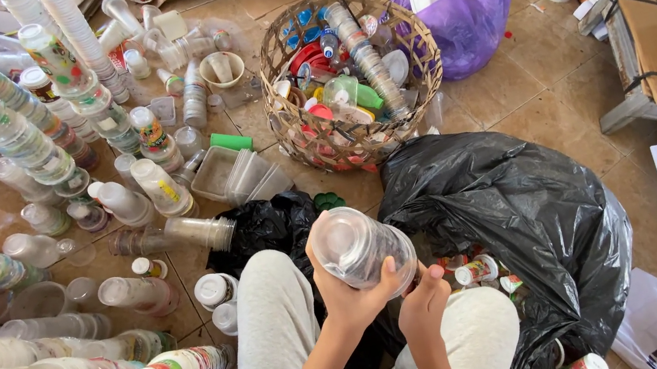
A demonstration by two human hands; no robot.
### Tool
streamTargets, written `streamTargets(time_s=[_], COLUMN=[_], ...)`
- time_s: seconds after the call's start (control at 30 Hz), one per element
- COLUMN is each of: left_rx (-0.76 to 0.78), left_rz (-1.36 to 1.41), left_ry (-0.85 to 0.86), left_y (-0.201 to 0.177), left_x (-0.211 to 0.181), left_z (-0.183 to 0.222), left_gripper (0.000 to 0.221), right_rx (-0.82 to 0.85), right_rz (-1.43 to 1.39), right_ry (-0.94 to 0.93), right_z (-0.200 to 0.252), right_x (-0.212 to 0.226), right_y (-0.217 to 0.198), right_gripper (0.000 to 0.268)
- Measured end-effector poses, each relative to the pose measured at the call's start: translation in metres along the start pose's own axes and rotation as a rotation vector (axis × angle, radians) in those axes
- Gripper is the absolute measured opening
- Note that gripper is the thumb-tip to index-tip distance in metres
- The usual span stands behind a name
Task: The person sits on the floor and sorts through a black trash bag filled with plastic waste. They use a red utility knife to cut labels and stickers off various plastic cups and containers, then place the cleaned items into a stack on the floor.
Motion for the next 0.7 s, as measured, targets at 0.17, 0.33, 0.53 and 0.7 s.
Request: streamTargets(time_s=[0.17,0.33,0.53,0.7], left_rx=[0.121,0.148,0.47,0.426], left_rz=[0.038,0.126,0.49,0.431], left_ry=[0.075,0.101,-0.101,0.003], left_y=[-0.002,-0.009,-0.015,-0.031], left_x=[0.002,-0.002,-0.002,0.014], left_z=[0.006,-0.008,-0.002,-0.012], left_gripper=[0.089,0.088,0.089,0.093], right_rx=[0.108,0.042,0.096,0.204], right_rz=[0.02,-0.032,-0.176,-0.404], right_ry=[-0.092,-0.051,-0.011,0.147], right_z=[-0.013,0.007,-0.015,-0.009], right_x=[0.014,-0.019,-0.018,-0.026], right_y=[-0.002,0.002,0.001,0.004], right_gripper=[0.077,0.087,0.085,0.088])
Point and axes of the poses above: each hand's wrist, its own z-axis away from the middle knuckle, its own y-axis out of the palm, x = y × z, the point moved 3 cm from there along -z, towards the middle knuckle, and after that the axes turned 6 degrees about -y, right-handed, at the moved point
